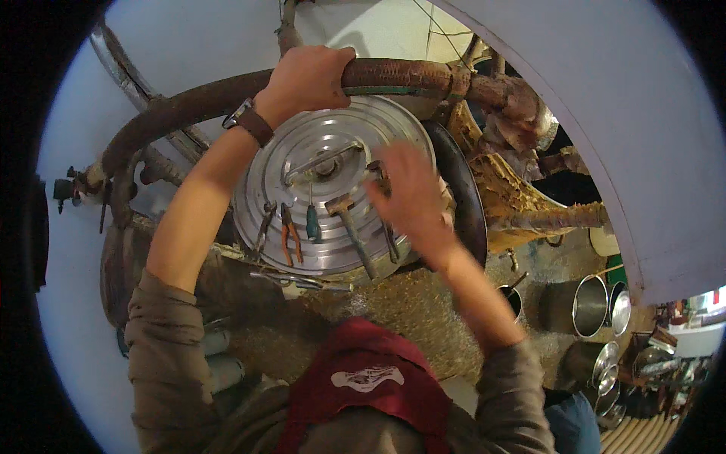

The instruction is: The person uses a hammer and pliers to repeatedly strike and adjust a pipe connected to a large metal tank. They reposition the tools and hands multiple times while working on the same pipe section.

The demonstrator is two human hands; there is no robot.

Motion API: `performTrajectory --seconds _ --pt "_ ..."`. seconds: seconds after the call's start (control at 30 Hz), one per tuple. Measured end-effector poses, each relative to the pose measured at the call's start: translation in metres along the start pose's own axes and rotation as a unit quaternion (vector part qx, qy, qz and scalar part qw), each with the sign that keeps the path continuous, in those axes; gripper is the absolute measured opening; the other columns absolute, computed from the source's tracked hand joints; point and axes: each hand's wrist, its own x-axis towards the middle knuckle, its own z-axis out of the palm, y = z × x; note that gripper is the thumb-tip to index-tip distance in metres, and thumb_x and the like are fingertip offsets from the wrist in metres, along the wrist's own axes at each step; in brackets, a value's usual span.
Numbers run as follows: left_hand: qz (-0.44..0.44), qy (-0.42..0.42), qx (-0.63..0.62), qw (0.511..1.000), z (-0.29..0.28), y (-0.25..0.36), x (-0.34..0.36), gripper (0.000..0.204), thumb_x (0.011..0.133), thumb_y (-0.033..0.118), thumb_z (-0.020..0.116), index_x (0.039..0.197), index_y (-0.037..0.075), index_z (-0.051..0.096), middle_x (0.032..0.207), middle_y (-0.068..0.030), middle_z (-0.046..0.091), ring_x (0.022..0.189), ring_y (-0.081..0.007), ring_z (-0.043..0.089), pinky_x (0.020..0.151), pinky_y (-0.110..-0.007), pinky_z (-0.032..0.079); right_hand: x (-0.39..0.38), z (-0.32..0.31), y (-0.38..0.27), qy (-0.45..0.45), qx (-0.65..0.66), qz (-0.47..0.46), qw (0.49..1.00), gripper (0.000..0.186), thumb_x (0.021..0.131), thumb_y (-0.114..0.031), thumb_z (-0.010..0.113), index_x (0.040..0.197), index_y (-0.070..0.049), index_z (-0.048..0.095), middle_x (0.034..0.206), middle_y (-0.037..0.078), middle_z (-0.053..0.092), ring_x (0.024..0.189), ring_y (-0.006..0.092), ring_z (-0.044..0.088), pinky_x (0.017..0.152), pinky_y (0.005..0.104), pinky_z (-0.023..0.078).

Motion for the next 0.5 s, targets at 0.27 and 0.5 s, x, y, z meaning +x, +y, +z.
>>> performTrajectory --seconds 0.27,0.5 --pt "-0.022 -0.009 0.011 1.000 -0.006 0.007 0.003 0.036 0.074 0.029 0.081 0.101 0.007 0.071 0.087 -0.0215 0.075 0.087 -0.0449 0.074 0.078 -0.057 0.059 -0.146 0.152 -0.002 -0.333 -0.054 0.230 0.913 0.075 0.077 -0.052 0.092 0.123 0.000 0.065 0.106 0.020 0.078 0.106 0.0398 0.076 0.090 0.0482 0.061" --pt "-0.031 -0.053 0.026 0.998 -0.014 0.011 0.006 0.038 0.074 0.029 0.082 0.102 0.007 0.068 0.088 -0.0201 0.075 0.089 -0.0450 0.074 0.079 -0.057 0.059 -0.132 0.191 0.008 -0.331 0.292 0.465 0.767 0.036 0.089 -0.027 0.080 0.109 0.002 0.072 0.095 0.017 0.078 0.084 0.0306 0.075 0.075 0.0453 0.059"
